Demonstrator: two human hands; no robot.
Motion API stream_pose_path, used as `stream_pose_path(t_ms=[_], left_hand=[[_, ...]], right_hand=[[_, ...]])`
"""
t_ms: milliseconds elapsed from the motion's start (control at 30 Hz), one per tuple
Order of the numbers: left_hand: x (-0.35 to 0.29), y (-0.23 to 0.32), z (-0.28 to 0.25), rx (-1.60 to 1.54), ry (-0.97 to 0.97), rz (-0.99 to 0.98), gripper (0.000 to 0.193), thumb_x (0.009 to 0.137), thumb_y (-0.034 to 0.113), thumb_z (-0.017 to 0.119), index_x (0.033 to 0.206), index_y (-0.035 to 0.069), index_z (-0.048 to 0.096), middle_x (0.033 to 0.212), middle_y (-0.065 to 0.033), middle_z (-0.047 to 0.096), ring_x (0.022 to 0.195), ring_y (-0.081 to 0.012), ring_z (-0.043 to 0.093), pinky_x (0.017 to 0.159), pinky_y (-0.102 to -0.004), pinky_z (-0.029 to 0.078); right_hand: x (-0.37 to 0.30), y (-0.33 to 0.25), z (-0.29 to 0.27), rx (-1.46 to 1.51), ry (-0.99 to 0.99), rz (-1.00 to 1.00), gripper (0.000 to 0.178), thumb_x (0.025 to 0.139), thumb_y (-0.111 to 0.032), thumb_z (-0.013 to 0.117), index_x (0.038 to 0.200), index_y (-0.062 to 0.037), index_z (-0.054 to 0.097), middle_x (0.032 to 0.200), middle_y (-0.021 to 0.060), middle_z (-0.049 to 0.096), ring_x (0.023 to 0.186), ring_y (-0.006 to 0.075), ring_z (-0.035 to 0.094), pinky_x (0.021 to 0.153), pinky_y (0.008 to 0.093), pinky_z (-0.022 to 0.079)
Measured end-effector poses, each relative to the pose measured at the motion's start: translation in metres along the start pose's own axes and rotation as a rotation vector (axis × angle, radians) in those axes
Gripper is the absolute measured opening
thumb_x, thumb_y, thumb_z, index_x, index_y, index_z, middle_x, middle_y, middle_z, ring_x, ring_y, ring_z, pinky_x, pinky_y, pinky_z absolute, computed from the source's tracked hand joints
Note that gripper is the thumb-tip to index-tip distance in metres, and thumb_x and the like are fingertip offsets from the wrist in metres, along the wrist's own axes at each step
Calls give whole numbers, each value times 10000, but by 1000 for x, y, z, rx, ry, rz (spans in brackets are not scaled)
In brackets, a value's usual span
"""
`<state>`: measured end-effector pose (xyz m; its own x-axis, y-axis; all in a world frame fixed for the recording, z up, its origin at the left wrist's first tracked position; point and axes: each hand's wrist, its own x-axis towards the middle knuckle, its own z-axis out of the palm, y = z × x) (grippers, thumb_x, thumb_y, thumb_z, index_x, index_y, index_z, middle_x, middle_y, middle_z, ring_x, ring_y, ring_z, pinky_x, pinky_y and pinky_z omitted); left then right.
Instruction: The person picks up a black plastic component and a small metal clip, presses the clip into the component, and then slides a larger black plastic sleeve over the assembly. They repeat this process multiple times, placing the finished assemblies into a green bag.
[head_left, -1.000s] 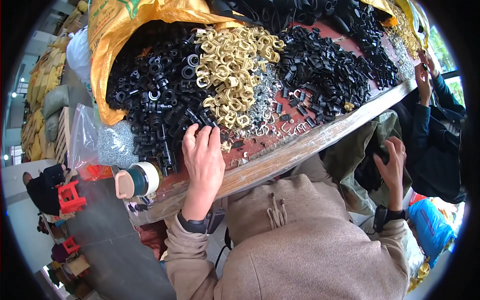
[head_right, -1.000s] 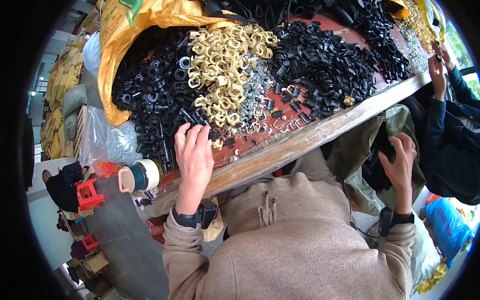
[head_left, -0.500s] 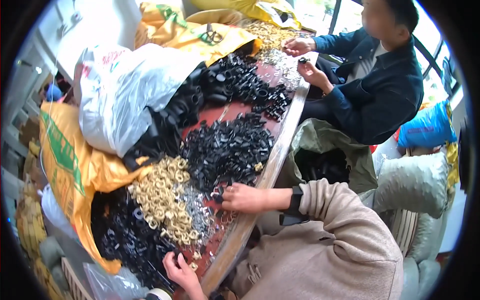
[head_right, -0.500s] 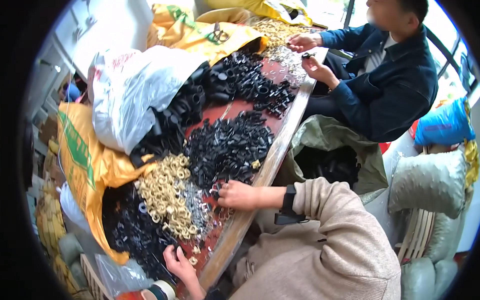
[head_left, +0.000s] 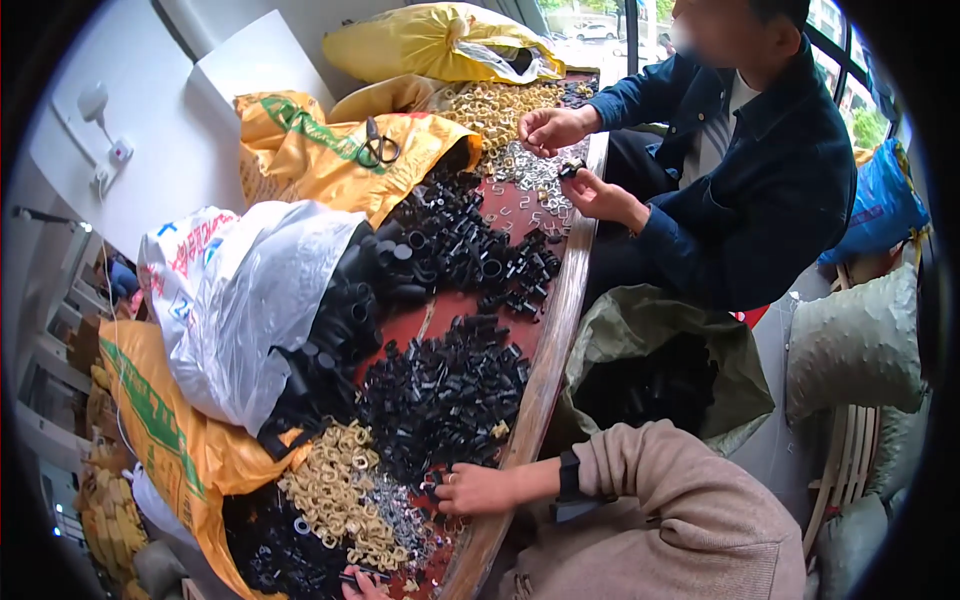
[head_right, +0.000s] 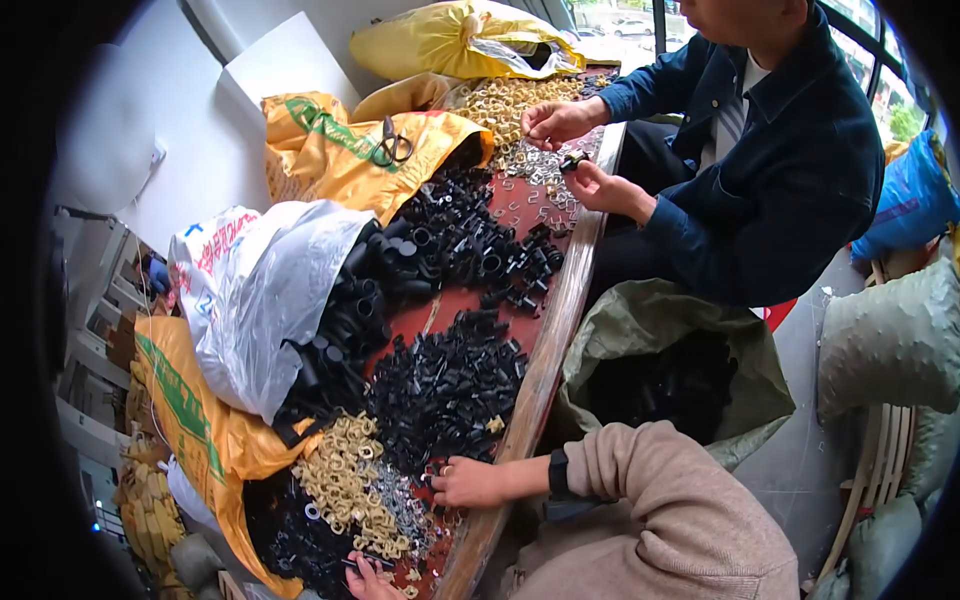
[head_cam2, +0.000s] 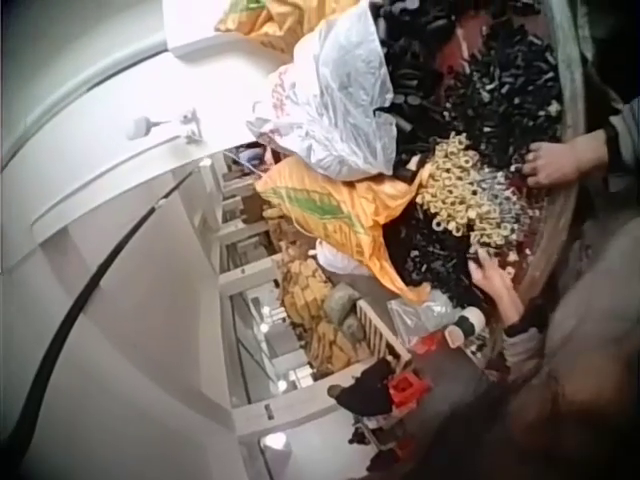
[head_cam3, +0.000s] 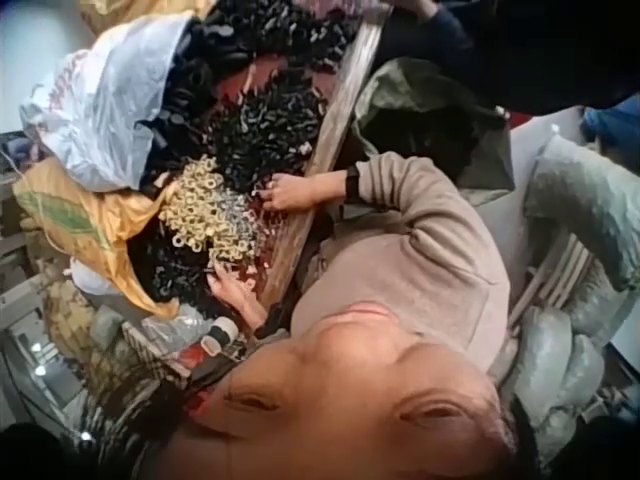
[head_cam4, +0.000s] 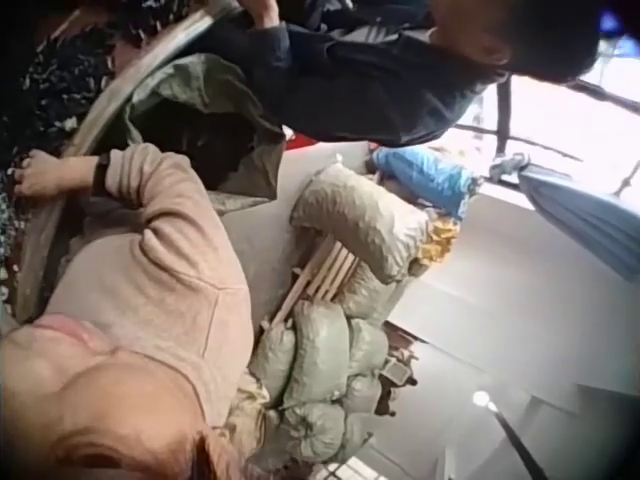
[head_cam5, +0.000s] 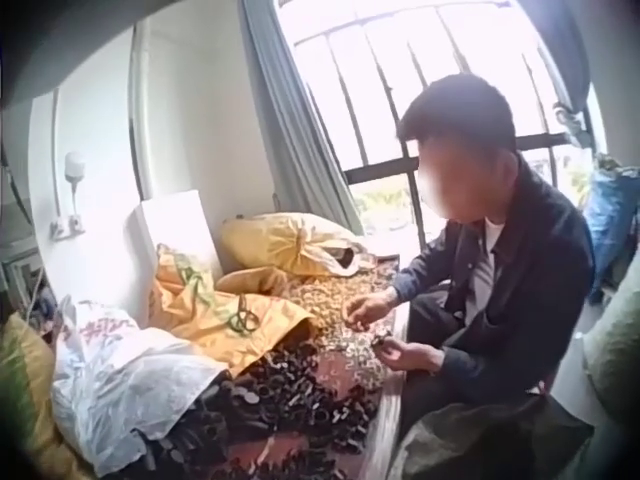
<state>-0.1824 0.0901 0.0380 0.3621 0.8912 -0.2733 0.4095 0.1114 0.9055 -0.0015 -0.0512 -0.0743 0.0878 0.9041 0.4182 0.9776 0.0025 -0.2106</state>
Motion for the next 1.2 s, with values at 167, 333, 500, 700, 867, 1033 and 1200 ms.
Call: stream_pose_path(t_ms=[167,333,500,700,867,1033,1200], left_hand=[[4,-5,20,-138,44,7,527,818,168,536,1233,-41,290,1119,-221,441,952,-282,476,776,-354,418],[8,-22,43,-113,47,87,539,818,175,536,1245,-29,276,1124,-223,437,958,-279,471,774,-360,417],[-2,-45,74,241,-3,212,489,825,166,525,1221,-20,307,1041,-203,497,891,-248,502,742,-346,424],[-3,-84,81,285,-409,297,294,817,187,536,1023,-5,453,764,-111,570,673,-195,526,644,-292,431],[-4,-78,92,373,-441,446,234,802,203,557,936,17,511,719,-94,571,640,-188,524,626,-285,432],[-5,-65,96,458,-449,520,211,789,213,574,893,33,540,722,-94,571,645,-188,526,623,-289,434],[-4,-60,95,453,-462,494,205,778,221,588,873,43,551,722,-95,572,643,-192,528,623,-294,435]], right_hand=[[6,2,-1,98,-41,-37,122,680,-173,483,767,-87,486,753,33,472,710,166,525,607,299,379],[5,5,2,172,47,-47,125,677,-165,483,755,-67,483,758,49,472,688,178,526,600,309,384],[1,14,-8,294,58,2,134,677,-170,482,747,-55,477,753,59,462,688,193,520,585,316,387],[-11,44,-58,415,263,-28,145,670,-156,501,706,-29,441,707,94,437,617,244,502,551,331,406],[-29,92,-107,265,334,69,127,665,-123,510,673,-47,409,692,81,419,586,235,480,531,329,394],[-57,146,-152,55,467,354,126,644,-74,563,701,-79,451,667,57,419,559,222,467,489,318,383],[-81,191,-181,-46,608,568,166,659,-30,606,802,-55,525,676,52,485,548,178,493,497,267,405]])
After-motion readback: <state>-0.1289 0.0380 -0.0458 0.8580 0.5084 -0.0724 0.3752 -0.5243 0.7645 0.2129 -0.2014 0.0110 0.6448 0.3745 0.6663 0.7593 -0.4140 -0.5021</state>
